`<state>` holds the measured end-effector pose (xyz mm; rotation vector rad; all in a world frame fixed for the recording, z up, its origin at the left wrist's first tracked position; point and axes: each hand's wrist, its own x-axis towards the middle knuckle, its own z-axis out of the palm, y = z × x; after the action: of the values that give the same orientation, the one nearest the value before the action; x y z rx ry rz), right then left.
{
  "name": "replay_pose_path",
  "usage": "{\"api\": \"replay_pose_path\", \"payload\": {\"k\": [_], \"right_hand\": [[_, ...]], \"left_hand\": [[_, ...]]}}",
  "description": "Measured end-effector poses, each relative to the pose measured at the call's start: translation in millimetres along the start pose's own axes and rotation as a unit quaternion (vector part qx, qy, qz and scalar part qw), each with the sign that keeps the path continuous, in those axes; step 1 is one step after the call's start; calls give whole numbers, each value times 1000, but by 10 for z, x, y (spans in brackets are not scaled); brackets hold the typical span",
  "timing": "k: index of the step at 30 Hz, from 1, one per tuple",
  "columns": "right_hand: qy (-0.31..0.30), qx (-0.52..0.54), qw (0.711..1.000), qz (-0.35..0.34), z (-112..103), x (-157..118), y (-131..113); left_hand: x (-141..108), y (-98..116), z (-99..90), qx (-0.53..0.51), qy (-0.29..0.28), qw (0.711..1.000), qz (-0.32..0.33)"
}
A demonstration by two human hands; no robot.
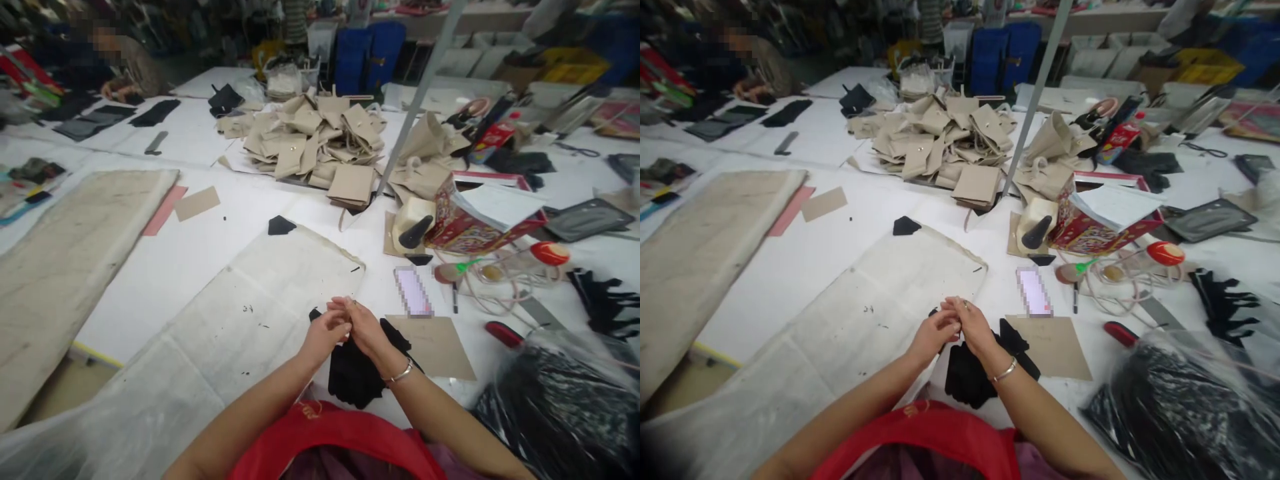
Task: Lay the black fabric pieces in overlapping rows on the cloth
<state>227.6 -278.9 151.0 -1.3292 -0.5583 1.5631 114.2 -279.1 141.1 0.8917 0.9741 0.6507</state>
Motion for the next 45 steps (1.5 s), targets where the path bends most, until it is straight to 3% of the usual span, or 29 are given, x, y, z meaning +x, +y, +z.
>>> {"api": "replay_pose_path", "payload": {"k": [5, 10, 14, 16, 21, 24, 26, 28, 30, 32, 35, 38, 41, 45], "right_hand": [[-36, -196, 980, -20, -98, -35, -59], [-90, -322, 942, -34, -153, -44, -100], [-86, -407, 907, -63, -160, -29, -65], [-102, -402, 910, -23, -125, -36, -49], [-186, -271, 929, 171, -2, -73, -43], [-178, -222, 935, 213, -29, -48, -29], [-173, -196, 942, 210, -87, -13, -6], [-183, -181, 944, 206, -144, 20, 29], [-187, -199, 941, 203, -178, 49, 78], [-169, -256, 936, 173, -186, 75, 136], [-166, -322, 930, 63, -161, 109, 200], [-256, -307, 916, 29, -96, 100, 187], [-316, -290, 896, 113, 6, 17, 116], [-306, -252, 900, 182, 124, -108, 56]], "left_hand": [[13, 11, -163, -70, -19, 997, -36], [73, -36, -231, -69, 75, 995, -14], [124, 9, -330, -97, 152, 983, 37], [141, 62, -392, -108, 174, 978, 50], [162, 111, -494, -63, 158, 985, 25], [143, 69, -543, -1, 154, 987, 33], [105, 59, -589, 85, 144, 983, 75], [57, 89, -639, 219, 137, 956, 143], [16, 155, -676, 360, 126, 902, 200], [-7, 234, -688, 478, 93, 846, 218], [-24, 329, -653, 616, -24, 760, 207], [-59, 385, -591, 684, -130, 685, 215], [-126, 453, -558, 679, -154, 669, 260], [-217, 607, -586, 621, -172, 689, 330]]}}
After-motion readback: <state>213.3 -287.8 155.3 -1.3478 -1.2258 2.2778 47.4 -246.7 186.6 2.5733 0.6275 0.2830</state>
